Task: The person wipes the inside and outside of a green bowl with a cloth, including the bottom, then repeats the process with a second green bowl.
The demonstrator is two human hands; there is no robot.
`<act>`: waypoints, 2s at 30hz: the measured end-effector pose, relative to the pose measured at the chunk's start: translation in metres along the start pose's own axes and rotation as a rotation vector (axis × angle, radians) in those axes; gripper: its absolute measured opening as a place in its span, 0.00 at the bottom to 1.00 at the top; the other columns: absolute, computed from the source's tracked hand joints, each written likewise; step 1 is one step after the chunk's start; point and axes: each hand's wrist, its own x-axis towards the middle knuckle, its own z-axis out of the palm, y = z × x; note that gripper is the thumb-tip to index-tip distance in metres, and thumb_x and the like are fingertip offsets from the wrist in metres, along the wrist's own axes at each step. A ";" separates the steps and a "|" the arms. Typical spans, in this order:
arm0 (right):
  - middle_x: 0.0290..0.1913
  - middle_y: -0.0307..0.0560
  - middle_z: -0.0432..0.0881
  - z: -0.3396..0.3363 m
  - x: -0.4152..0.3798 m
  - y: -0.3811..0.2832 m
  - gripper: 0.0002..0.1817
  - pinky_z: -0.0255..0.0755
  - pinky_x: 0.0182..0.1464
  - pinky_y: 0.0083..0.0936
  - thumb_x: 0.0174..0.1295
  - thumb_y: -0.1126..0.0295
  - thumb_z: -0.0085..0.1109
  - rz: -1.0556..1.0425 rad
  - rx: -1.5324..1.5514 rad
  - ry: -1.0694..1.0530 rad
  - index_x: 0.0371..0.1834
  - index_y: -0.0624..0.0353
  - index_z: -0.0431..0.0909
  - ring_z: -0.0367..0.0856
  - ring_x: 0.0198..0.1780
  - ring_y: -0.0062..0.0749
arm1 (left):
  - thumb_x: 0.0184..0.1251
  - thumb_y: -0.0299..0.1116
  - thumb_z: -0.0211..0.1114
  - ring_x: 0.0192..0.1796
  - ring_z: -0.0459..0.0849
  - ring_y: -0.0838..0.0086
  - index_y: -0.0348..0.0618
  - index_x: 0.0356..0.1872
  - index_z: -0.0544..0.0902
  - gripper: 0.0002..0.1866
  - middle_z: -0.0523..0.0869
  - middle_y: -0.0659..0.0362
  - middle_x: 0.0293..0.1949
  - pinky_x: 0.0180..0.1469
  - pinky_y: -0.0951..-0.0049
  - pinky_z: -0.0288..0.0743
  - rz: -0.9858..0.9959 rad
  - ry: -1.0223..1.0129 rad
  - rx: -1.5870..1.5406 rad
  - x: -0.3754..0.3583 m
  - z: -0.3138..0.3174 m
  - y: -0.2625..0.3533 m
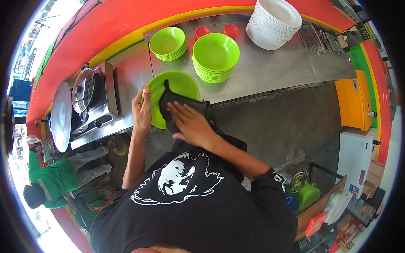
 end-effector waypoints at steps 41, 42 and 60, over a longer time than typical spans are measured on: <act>0.57 0.68 0.73 -0.003 0.030 -0.013 0.39 0.65 0.66 0.46 0.57 0.39 0.67 -0.010 0.508 0.174 0.50 0.70 0.75 0.69 0.65 0.61 | 0.59 0.34 0.55 0.58 0.79 0.68 0.27 0.67 0.72 0.33 0.83 0.49 0.58 0.62 0.73 0.68 0.153 -0.234 -0.179 -0.002 0.016 0.025; 0.61 0.68 0.73 -0.001 0.024 -0.014 0.37 0.64 0.69 0.45 0.56 0.41 0.68 -0.042 0.415 0.198 0.49 0.69 0.77 0.68 0.68 0.60 | 0.59 0.34 0.55 0.60 0.79 0.66 0.27 0.67 0.72 0.33 0.83 0.47 0.59 0.65 0.71 0.68 -0.003 -0.219 -0.251 -0.004 0.013 0.026; 0.57 0.63 0.78 0.025 0.057 -0.008 0.20 0.68 0.69 0.46 0.43 0.77 0.64 0.044 0.338 0.265 0.44 0.67 0.78 0.69 0.71 0.58 | 0.65 0.32 0.56 0.52 0.79 0.72 0.35 0.73 0.67 0.33 0.80 0.56 0.56 0.56 0.73 0.73 -0.038 0.023 -0.354 0.004 -0.002 0.004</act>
